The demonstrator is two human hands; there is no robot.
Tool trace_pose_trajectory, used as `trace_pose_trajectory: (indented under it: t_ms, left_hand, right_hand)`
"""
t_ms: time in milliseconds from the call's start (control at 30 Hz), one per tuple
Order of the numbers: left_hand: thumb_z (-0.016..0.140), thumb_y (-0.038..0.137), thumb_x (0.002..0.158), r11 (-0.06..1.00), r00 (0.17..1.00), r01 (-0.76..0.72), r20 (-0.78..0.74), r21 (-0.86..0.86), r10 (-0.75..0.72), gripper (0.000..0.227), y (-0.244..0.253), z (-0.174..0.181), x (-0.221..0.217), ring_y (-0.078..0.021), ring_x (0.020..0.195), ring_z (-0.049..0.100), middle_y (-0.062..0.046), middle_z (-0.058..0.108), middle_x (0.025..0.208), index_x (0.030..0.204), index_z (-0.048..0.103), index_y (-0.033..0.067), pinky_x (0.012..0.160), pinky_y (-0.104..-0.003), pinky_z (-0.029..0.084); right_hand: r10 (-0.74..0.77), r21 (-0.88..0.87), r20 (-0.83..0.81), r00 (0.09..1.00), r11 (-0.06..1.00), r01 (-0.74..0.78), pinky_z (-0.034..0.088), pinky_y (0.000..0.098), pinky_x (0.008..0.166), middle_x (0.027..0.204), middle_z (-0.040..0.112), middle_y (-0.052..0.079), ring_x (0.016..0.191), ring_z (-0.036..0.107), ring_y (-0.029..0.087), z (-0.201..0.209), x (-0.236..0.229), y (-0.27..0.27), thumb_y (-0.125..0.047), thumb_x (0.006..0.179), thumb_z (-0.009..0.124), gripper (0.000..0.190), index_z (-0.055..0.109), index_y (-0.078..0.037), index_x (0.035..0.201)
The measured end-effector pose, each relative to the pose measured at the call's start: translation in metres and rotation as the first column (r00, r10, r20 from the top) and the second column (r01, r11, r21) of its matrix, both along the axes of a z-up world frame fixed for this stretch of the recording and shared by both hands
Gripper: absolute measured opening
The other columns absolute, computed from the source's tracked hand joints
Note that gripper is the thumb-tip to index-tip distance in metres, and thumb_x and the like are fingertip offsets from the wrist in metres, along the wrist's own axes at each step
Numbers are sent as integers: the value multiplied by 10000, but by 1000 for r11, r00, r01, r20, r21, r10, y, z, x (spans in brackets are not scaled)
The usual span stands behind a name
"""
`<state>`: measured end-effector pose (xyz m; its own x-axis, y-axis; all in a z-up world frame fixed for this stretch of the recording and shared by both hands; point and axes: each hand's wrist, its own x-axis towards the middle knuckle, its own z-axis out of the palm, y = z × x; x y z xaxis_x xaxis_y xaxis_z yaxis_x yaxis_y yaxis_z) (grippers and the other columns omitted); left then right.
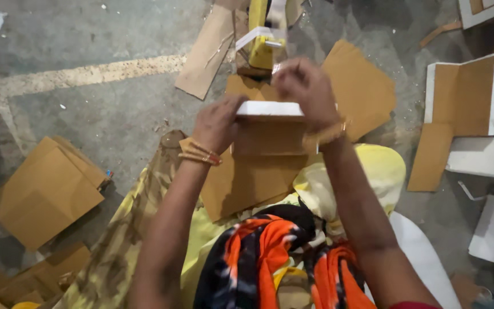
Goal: The person assembles small cardboard boxes by folding flaps and securing them with a handheld tape dispenser. The person repeatedly picks up flat cardboard pieces, folds them into box shapes, and applies tape to seal the edges.
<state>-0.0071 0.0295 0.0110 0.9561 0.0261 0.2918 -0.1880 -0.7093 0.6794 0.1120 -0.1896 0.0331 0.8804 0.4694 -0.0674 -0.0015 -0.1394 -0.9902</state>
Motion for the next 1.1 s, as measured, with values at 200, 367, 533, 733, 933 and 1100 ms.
trace_pose_trajectory:
  t_ms: [200,367,533,733,933,1100]
  left_hand:
    - [693,116,859,998,993,53,-105,31,-50,314,-21,-10,44,-364,944,691,-92,720,1027,1158,607,159,767,-502,539]
    - [700,107,768,989,935,76,-334,-128,-115,475,-12,-7,49,-339,1053,681,-94,735,1131,1232,632,183,852,-449,543]
    - [796,242,846,782,888,138,-274,-608,-369,499,-4,-13,51,-288,1165,672,-111,722,1233,1295,620,112,976,-392,507]
    - [893,300,776,925,963,-95,-271,-368,-10,453,-34,-25,47,-278,1015,719,-107,735,1059,1122,673,109,882,-391,552]
    - [793,76,731,968,990,-62,-136,-245,29,410,-33,-18,44,-369,1061,667,-118,710,1086,1107,634,115,894,-447,537]
    - [802,47,717,942,985,-68,-174,-328,10,456,-35,-22,40,-369,1060,672,-109,712,1088,1123,611,130,890,-449,538]
  right_hand:
    - [-58,55,-286,956,996,77,507,229,742,991,674,11,865,614,67,-56,-80,-7,-68,999,694,192,662,-6,1178]
    - [-91,139,-485,870,974,179,527,257,636,920,719,32,737,646,97,-84,-75,-5,-68,962,684,195,685,-10,1148]
    - [-76,65,-475,877,991,121,538,263,620,903,721,19,715,645,92,-97,-68,-8,-47,952,653,185,699,-4,1126]
    - [-8,88,-388,922,995,46,530,258,714,975,744,22,816,642,87,-97,-66,-10,-102,985,671,199,709,22,1137]
    - [102,-53,-344,933,990,-127,590,289,793,1038,716,-12,935,699,98,-38,-63,-10,-160,906,712,321,612,-50,1190]
    - [1,-460,196,981,883,91,568,319,815,979,745,57,890,722,148,15,-47,-26,-154,985,716,277,659,-61,1240]
